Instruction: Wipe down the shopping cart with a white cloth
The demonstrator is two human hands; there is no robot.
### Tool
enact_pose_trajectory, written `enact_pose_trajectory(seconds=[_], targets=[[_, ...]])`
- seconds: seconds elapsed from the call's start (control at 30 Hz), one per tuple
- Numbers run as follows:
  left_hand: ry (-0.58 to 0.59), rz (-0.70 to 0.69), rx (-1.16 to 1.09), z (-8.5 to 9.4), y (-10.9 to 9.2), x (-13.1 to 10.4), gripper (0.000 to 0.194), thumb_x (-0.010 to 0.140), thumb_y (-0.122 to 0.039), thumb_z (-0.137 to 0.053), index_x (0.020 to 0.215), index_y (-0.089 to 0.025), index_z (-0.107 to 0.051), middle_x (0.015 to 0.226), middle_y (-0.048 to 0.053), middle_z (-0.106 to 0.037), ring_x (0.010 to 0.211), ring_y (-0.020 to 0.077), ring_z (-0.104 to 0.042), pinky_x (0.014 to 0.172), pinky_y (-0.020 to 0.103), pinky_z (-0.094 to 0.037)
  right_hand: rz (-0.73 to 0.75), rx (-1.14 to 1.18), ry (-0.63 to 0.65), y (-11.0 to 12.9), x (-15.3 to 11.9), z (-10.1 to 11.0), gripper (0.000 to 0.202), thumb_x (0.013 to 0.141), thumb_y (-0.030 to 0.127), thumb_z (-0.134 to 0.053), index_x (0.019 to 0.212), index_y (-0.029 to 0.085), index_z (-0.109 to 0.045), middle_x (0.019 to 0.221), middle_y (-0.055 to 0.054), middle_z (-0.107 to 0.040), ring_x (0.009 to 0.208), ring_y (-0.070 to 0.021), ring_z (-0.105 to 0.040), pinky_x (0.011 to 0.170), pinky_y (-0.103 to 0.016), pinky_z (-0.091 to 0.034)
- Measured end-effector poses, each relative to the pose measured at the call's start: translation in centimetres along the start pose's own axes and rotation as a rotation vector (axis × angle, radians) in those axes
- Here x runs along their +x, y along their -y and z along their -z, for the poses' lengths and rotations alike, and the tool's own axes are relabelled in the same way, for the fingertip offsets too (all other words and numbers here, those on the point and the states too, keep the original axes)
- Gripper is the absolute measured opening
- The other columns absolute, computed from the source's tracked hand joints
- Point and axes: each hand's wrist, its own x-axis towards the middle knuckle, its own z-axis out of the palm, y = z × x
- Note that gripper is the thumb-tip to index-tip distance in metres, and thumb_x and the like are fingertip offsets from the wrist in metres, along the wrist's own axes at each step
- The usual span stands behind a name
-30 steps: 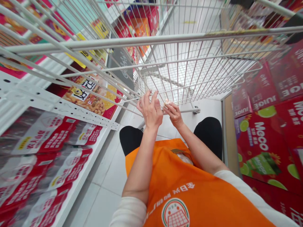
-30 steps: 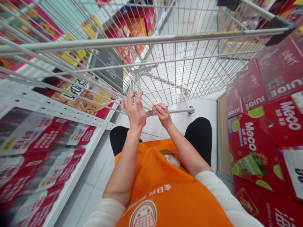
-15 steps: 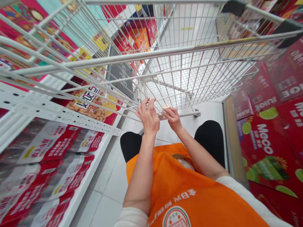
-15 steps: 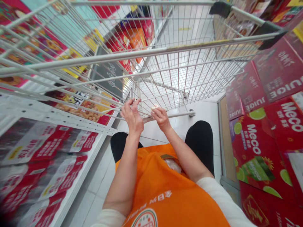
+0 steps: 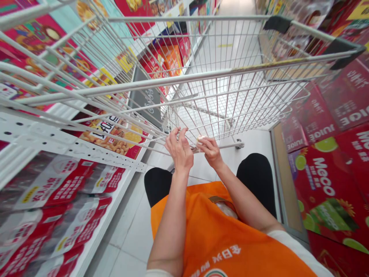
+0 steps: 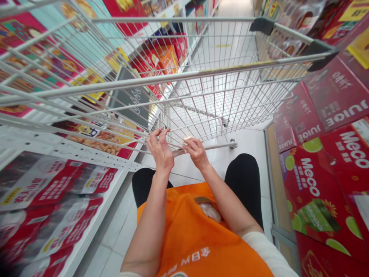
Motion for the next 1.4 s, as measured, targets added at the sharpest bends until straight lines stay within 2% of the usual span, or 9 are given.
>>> enact_pose_trajectory(seconds=[0.23, 0.47, 0.7, 0.9, 1.0, 1.07, 1.17, 1.27, 1.4], targets=[[-0.004, 0.016, 0.014, -0.1, -0.1, 0.2, 0.074, 0.102, -0.055, -0.006, 0.124, -0.021, -0.068, 0.128, 0.013, -0.061, 0.116, 0.0258, -0.05, 0.102, 0.041, -0.034, -0.028, -0.081, -0.204, -0.4, 3.1, 0.7, 0.029, 0.094, 0.014, -0.061, 0.116, 0.029, -0.072, 0.118, -0.005, -0.072, 0.121, -0.0213, -0.06, 0.103, -0.044, -0.057], [-0.018, -0.005, -0.003, -0.2, 0.0, 0.1, 0.072, 0.103, -0.054, -0.009, 0.125, -0.02, -0.068, 0.129, 0.014, -0.06, 0.117, 0.0265, -0.049, 0.102, 0.041, -0.032, -0.104, -0.04, -0.056, -1.8, -1.2, 0.0, 0.022, 0.093, 0.01, -0.06, 0.1, 0.024, -0.075, 0.106, -0.007, -0.075, 0.108, -0.0197, -0.064, 0.09, -0.041, -0.063], [-0.012, 0.008, 0.009, -0.3, 0.2, 0.3, 0.072, 0.102, -0.055, -0.008, 0.125, -0.021, -0.068, 0.129, 0.014, -0.06, 0.117, 0.0272, -0.049, 0.103, 0.043, -0.032, -0.093, -0.001, -0.09, -1.5, 2.7, 0.7, 0.023, 0.092, 0.015, -0.063, 0.106, 0.029, -0.074, 0.115, -0.005, -0.073, 0.118, -0.0207, -0.061, 0.101, -0.044, -0.058], [-0.013, 0.051, -0.023, -0.5, -0.4, -0.3, 0.07, 0.102, -0.055, -0.01, 0.127, -0.019, -0.065, 0.133, 0.016, -0.055, 0.122, 0.0269, -0.048, 0.107, 0.045, -0.032, -0.155, 0.008, -0.067, -2.0, -0.1, 0.9, 0.023, 0.093, 0.01, -0.058, 0.094, 0.024, -0.076, 0.103, -0.007, -0.074, 0.106, -0.0199, -0.063, 0.088, -0.039, -0.061], [-0.127, 0.036, -0.008, -1.0, -2.0, -0.7, 0.062, 0.103, -0.052, -0.02, 0.128, -0.013, -0.061, 0.138, 0.02, -0.047, 0.131, 0.0272, -0.043, 0.111, 0.044, -0.031, -0.18, 0.024, -0.055, -2.2, 0.0, 1.9, 0.023, 0.092, 0.011, -0.059, 0.1, 0.026, -0.076, 0.11, -0.007, -0.074, 0.111, -0.0213, -0.062, 0.094, -0.042, -0.059], [-0.148, -0.07, 0.026, -1.4, -3.2, -0.5, 0.055, 0.102, -0.048, -0.026, 0.127, -0.013, -0.062, 0.138, 0.021, -0.047, 0.134, 0.0279, -0.041, 0.112, 0.045, -0.03, -0.182, -0.006, -0.093, -2.4, 1.2, 2.4, 0.025, 0.092, 0.014, -0.061, 0.107, 0.028, -0.075, 0.116, -0.007, -0.073, 0.117, -0.0229, -0.061, 0.1, -0.046, -0.057], [0.02, -0.187, 0.07, -2.2, -4.5, 0.5, 0.049, 0.103, -0.042, -0.028, 0.132, -0.019, -0.061, 0.141, 0.017, -0.054, 0.135, 0.0284, -0.043, 0.113, 0.046, -0.028, -0.144, -0.073, -0.151, -3.3, 2.3, 2.5, 0.025, 0.093, 0.016, -0.061, 0.108, 0.03, -0.075, 0.115, -0.006, -0.073, 0.119, -0.0233, -0.06, 0.102, -0.047, -0.056], [0.216, -0.181, 0.117, -2.9, -4.8, 1.6, 0.048, 0.103, -0.039, -0.03, 0.137, -0.02, -0.059, 0.135, 0.014, -0.063, 0.135, 0.0298, -0.047, 0.112, 0.048, -0.027, -0.07, -0.073, -0.172, -4.4, 1.3, 2.2, 0.023, 0.093, 0.013, -0.06, 0.102, 0.026, -0.076, 0.108, -0.007, -0.074, 0.113, -0.0216, -0.062, 0.096, -0.042, -0.059], [0.263, -0.184, 0.151, -3.4, -4.5, 1.9, 0.047, 0.103, -0.038, -0.031, 0.137, -0.02, -0.059, 0.131, 0.013, -0.066, 0.139, 0.0298, -0.045, 0.112, 0.047, -0.027, -0.073, -0.059, -0.13, -4.9, -0.8, 2.4, 0.022, 0.092, 0.01, -0.06, 0.1, 0.023, -0.076, 0.103, -0.008, -0.075, 0.108, -0.0204, -0.064, 0.09, -0.039, -0.061]])
